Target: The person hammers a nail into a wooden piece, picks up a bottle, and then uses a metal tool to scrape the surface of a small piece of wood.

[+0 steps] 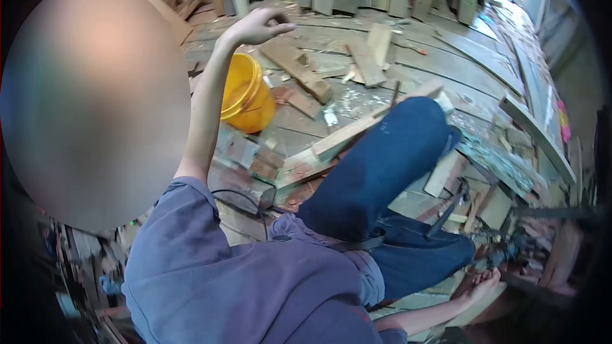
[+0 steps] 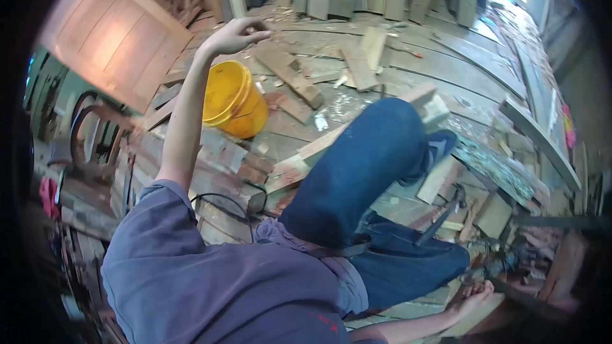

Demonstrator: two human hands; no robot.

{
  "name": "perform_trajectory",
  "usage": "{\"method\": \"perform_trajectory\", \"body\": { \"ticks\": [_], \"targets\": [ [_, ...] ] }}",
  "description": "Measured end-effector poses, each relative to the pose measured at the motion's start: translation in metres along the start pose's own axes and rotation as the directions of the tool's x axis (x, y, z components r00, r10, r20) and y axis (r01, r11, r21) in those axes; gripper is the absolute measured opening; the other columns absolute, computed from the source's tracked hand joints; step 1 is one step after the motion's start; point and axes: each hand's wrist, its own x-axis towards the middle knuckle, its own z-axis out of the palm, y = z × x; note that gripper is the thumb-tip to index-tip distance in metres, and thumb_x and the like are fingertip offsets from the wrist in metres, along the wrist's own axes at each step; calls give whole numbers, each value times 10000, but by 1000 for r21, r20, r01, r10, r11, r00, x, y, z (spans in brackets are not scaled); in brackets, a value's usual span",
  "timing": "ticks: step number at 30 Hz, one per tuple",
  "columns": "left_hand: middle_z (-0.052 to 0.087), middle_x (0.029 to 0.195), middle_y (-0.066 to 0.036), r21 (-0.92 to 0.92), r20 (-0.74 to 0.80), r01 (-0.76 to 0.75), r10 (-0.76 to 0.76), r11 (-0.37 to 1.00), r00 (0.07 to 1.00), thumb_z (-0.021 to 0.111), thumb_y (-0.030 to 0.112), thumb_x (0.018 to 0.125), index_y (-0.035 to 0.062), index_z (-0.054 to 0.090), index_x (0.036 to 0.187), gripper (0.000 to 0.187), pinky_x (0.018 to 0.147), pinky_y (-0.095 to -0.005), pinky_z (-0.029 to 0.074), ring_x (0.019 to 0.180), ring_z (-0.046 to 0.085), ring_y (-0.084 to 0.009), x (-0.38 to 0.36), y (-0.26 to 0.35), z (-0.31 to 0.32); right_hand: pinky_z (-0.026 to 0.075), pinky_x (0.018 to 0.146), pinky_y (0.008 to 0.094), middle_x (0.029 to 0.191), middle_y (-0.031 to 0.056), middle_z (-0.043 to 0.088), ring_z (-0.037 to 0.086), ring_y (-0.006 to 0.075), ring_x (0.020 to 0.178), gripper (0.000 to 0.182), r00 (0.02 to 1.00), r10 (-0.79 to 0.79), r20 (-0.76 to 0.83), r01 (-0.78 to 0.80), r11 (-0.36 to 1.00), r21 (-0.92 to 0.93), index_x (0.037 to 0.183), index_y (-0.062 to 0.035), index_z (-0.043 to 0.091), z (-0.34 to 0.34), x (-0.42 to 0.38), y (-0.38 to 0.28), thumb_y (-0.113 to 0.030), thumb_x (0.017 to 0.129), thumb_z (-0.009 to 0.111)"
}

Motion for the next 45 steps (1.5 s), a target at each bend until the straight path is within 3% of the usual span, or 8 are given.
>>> {"method": "perform_trajectory", "body": {
  "ticks": [2,7,8,16,32,36,39,45],
  "targets": [
    [688,1024,-107,-120,80,-299,310,947,947,596,346,962,26,626,1113,355,796,-315,511,897,654,-179,40,82,6,475,630,275,830,75,582,563,148,696,169,991,-128,-25,126,991,-49,980,-42,554,-44,8,42,-208,952,539],
    [674,938,-130,-176,326,-693,706,699,629,616,308,953,12,620,1047,310,751,-328,512,817,642,-180,98,289,36,501,757,411,859,199,622,625,330,790,234,888,-436,-147,31,377,-926,978,-2,579,-81,-83,63,-197,858,629],
    [673,923,-134,-253,319,-779,810,573,492,607,311,957,2,620,1031,318,735,-330,507,805,635,-182,117,315,56,505,746,425,858,198,632,642,344,798,236,940,-248,-233,-10,665,-747,983,1,563,-76,-108,56,-169,837,640],
    [701,935,-166,-161,725,-981,687,109,-42,638,341,915,31,643,983,317,786,-402,520,902,671,-317,128,512,221,193,1062,660,1385,363,305,280,578,1271,679,805,-291,-518,-429,318,-845,1296,86,391,-89,-200,129,-312,801,630],
    [692,1027,-149,112,888,-993,453,-48,78,523,575,920,85,634,1082,527,832,-446,507,961,646,-352,60,665,254,121,1117,648,1447,437,191,178,608,1339,857,779,-276,-563,-451,378,-809,1415,96,316,-85,-199,179,-429,782,557],
    [682,1025,-162,34,889,-991,458,-132,-30,516,599,912,103,638,1084,538,810,-459,506,958,641,-366,73,702,289,235,1148,537,1489,275,343,335,380,1392,926,802,-206,-561,-559,74,-826,1459,38,325,-84,-195,186,-634,869,564],
    [686,1029,-162,23,897,-990,440,-140,-42,517,582,919,101,642,1101,529,806,-464,506,969,647,-354,58,735,288,368,1063,516,1439,266,415,437,379,1316,773,745,-598,-295,-324,61,-944,1424,33,389,-89,-187,143,-490,900,612],
    [677,1062,-184,-292,753,-923,535,-249,-383,531,518,933,81,627,1130,489,856,-450,499,985,641,-366,111,789,341,286,1068,625,1381,391,375,361,552,1282,786,787,-312,-533,-486,219,-846,1338,104,446,-87,-187,168,-457,801,570]
  ]
}}
